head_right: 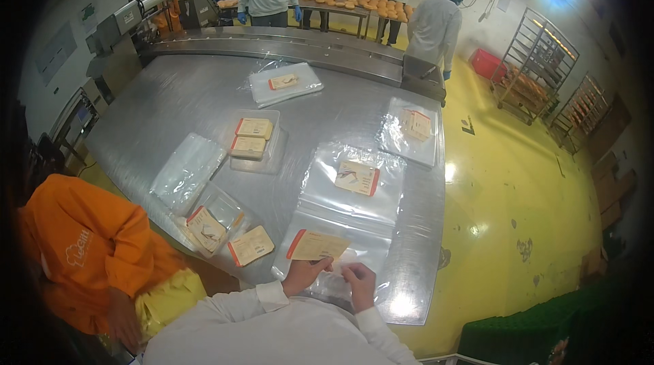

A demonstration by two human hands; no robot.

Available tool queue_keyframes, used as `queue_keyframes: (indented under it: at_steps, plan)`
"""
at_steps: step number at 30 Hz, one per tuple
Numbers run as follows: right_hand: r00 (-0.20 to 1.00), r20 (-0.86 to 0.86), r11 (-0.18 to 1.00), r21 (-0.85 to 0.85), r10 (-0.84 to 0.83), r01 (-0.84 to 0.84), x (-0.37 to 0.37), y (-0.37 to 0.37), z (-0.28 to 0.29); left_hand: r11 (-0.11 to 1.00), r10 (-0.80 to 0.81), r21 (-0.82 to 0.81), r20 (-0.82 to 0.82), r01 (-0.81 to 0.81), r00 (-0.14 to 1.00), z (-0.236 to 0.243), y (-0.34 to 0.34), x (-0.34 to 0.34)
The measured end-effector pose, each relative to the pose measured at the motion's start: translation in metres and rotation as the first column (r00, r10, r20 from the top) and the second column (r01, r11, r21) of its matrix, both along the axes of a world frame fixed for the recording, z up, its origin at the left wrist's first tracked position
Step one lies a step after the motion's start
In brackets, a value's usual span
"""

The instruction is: The person prepares items for packaging by peeling backing from small yellow stickers and adhering them to the exterior of clear plastic bags containing labels.

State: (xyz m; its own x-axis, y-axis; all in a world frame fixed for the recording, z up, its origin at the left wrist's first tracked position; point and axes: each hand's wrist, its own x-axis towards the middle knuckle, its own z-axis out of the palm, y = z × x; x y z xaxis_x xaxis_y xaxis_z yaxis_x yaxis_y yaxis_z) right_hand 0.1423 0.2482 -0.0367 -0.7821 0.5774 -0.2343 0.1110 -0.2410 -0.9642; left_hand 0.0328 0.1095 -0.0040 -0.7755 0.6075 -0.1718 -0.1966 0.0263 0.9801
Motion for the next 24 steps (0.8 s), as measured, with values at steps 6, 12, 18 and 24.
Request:
queue_keyframes:
  at_steps: [6, 12, 18, 24]
  plan:
    - [0.668, 0.24, 0.705, -0.346, 0.705, -0.619, 0.154, 0.062, -0.022, 1.0, 0.029, 0.0, -0.015, -0.029, 0.999, -0.006, 0.007, -0.019]
    - [0.606, 0.608, 0.825, -0.545, 0.512, -0.15, 0.232, 0.043, -0.037, 0.997, 0.075, 0.028, -0.026, -0.074, 0.997, 0.002, 0.015, -0.035]
    - [0.722, 0.611, 0.908, -0.415, 0.326, -0.059, 0.184, 0.026, -0.021, 0.993, 0.109, 0.052, -0.034, -0.107, 0.993, 0.006, 0.015, -0.046]
    - [0.774, 0.558, 0.93, -0.352, 0.298, -0.104, 0.145, 0.022, -0.015, 0.991, 0.128, 0.056, -0.074, -0.124, 0.989, 0.002, 0.004, -0.055]
